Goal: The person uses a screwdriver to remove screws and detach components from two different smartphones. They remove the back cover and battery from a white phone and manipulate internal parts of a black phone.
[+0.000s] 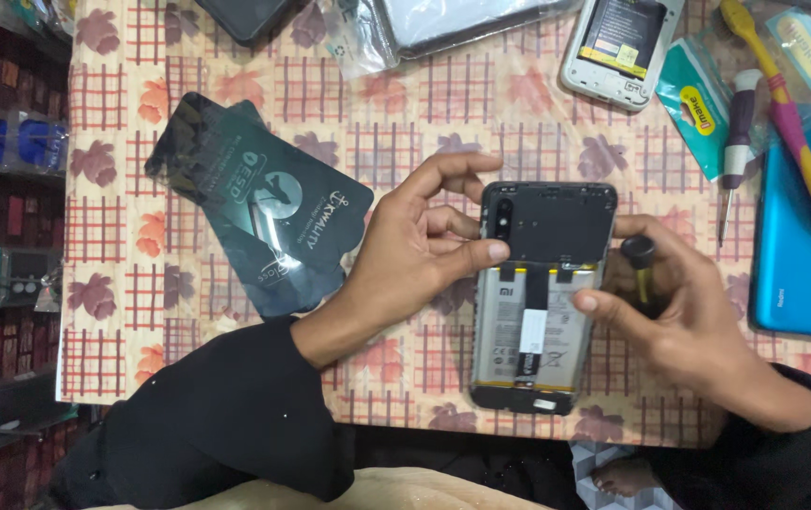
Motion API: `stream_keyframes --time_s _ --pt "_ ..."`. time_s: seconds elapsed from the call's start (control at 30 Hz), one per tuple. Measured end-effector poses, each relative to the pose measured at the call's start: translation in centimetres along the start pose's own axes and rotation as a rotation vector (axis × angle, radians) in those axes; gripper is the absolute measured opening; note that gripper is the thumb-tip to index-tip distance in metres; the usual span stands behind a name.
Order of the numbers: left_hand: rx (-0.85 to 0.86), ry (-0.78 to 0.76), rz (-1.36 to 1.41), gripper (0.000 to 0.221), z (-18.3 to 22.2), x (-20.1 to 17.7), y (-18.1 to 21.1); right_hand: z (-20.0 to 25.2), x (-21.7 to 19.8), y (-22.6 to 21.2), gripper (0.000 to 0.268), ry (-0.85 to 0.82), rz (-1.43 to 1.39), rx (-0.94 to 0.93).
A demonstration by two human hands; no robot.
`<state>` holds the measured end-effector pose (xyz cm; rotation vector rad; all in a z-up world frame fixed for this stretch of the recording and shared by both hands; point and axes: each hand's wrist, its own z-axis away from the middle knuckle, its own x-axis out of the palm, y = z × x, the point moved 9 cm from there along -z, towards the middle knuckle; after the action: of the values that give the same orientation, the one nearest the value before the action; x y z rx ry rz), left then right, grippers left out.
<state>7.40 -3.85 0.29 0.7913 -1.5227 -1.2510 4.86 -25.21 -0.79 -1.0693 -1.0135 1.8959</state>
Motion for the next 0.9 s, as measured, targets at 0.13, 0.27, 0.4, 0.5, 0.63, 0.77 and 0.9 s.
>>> stream_keyframes --time_s 0.13,0.27,0.4,0.5,0.63,0.77,0.9 --pt "0.11 0.092 -0.276 0.059 -0.7 -1.4 1.2 -0.6 -3.7 0.0 0.05 0.085 0.01 0.112" --pt "0.196 0.124 -0.453 0.05 -0.9 -2.2 2.1 -2.9 -8.0 -0.1 0.04 0.164 0.004 0.113" --pt "0.16 0.118 -0.48 0.047 -0.7 -1.9 2.0 -4.8 -11.2 1.0 0.051 0.248 0.045 0.066" --pt "0.178 0.111 -0.496 0.045 -0.7 -1.7 2.5 -5.2 -11.8 2.0 0.056 0.17 0.084 0.057" --pt "0.226 0.08 -0.572 0.043 -0.6 -1.3 3.3 -4.7 -13.2 3.1 0.057 0.131 0.234 0.113" --pt "0.209 0.067 -0.616 0.042 -0.4 -1.1 3.3 -3.9 -14.9 3.9 0.056 0.214 0.287 0.101" --pt "0.236 0.049 -0.686 0.043 -0.3 -0.6 3.3 -3.8 -17.8 6.0 0.054 0.313 0.293 0.063"
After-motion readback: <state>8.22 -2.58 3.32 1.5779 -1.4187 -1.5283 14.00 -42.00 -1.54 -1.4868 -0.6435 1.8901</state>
